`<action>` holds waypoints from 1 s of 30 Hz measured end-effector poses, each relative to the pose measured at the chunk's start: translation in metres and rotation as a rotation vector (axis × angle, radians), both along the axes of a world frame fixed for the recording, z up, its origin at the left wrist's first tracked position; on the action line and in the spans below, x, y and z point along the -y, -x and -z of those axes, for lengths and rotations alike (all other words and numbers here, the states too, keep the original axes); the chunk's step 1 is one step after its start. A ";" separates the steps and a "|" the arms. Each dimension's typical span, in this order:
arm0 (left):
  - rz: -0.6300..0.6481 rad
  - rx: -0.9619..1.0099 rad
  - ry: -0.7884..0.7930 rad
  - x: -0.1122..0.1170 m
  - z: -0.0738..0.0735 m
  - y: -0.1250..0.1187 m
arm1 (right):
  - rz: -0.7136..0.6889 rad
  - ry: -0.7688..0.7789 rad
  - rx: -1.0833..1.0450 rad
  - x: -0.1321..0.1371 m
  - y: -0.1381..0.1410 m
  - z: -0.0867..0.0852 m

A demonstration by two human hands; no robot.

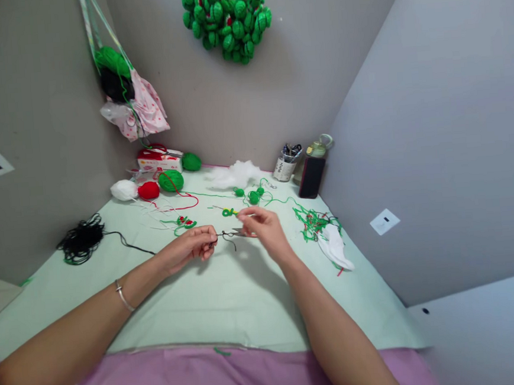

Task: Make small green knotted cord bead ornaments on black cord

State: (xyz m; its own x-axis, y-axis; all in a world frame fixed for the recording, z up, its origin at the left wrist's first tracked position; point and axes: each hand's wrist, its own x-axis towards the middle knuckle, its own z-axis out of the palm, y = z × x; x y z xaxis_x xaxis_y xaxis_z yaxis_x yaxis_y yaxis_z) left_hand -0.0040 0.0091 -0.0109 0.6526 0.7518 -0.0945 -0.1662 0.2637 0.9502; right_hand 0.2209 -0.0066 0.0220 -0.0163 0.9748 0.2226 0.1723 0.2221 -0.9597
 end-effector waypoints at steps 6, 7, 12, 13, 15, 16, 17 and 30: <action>-0.014 0.004 0.013 0.001 -0.004 0.001 | 0.630 -0.268 0.882 -0.014 -0.066 -0.008; -0.016 0.000 0.012 0.001 -0.004 0.000 | 0.619 -0.320 0.973 -0.012 -0.064 -0.007; -0.006 -0.044 -0.014 0.002 0.000 -0.001 | 0.040 -0.521 0.828 0.008 -0.004 0.004; -0.003 -0.051 -0.019 0.002 0.000 -0.001 | -0.047 -0.541 0.833 0.012 0.008 0.007; -0.001 -0.055 -0.029 0.003 0.000 -0.002 | -0.130 -0.570 0.880 0.017 0.021 0.013; -0.004 -0.053 -0.033 0.003 -0.001 -0.002 | -0.144 -0.570 0.901 0.017 0.024 0.015; -0.005 -0.051 -0.037 0.003 -0.001 -0.002 | -0.152 -0.559 0.906 0.018 0.024 0.017; 0.080 -0.098 -0.085 0.002 -0.009 0.003 | -0.192 -0.014 -0.038 0.018 0.018 -0.003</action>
